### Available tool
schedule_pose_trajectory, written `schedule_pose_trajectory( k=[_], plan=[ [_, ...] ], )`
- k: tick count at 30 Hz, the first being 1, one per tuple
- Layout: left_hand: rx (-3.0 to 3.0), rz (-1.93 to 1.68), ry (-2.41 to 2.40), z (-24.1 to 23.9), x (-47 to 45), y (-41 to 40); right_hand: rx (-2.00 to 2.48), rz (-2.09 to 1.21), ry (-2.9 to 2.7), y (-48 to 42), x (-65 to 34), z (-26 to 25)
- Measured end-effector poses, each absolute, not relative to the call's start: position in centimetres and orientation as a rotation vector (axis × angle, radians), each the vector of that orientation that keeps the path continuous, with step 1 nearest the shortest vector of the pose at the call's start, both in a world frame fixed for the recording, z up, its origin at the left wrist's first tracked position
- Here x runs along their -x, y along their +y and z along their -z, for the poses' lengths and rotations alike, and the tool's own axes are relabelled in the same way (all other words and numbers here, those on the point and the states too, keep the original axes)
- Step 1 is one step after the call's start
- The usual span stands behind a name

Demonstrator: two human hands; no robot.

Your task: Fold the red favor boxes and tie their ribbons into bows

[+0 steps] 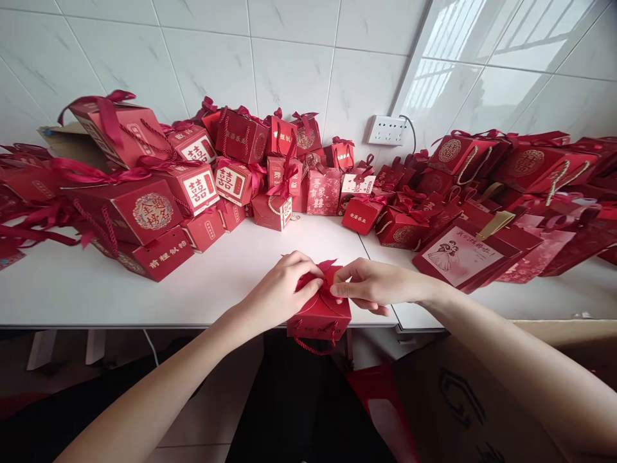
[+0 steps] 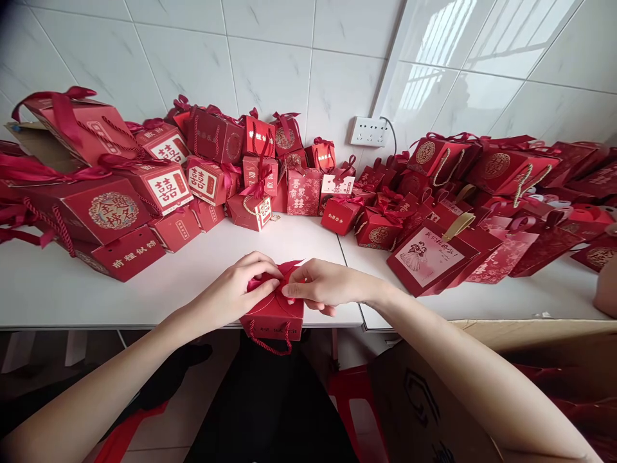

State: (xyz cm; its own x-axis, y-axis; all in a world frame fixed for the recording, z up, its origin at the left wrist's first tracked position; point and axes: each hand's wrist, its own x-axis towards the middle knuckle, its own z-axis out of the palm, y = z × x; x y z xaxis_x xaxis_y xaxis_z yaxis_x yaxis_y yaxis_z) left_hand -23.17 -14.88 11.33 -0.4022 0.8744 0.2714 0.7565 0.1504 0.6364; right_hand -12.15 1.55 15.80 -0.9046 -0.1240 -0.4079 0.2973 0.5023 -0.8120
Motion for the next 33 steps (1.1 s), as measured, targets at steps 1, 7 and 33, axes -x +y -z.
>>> schedule_pose_trajectory(
  k=[1, 7, 33],
  plan=[
    [-1.614, -1.088, 2.253, -11.3, 23.2, -14.9, -0.136, 1.409, 2.32, 1.5, 12.2, -15.7],
    [-1.605, -1.18, 2.22, -11.1, 23.1, -15.1, -0.301, 1.437, 2.525, 1.1, 11.4, -15.7],
    [-1.197, -1.351, 1.905, -9.7, 24.1, -17.3, -0.398, 2.256, 1.872, 1.6, 10.9, -10.9]
  ],
)
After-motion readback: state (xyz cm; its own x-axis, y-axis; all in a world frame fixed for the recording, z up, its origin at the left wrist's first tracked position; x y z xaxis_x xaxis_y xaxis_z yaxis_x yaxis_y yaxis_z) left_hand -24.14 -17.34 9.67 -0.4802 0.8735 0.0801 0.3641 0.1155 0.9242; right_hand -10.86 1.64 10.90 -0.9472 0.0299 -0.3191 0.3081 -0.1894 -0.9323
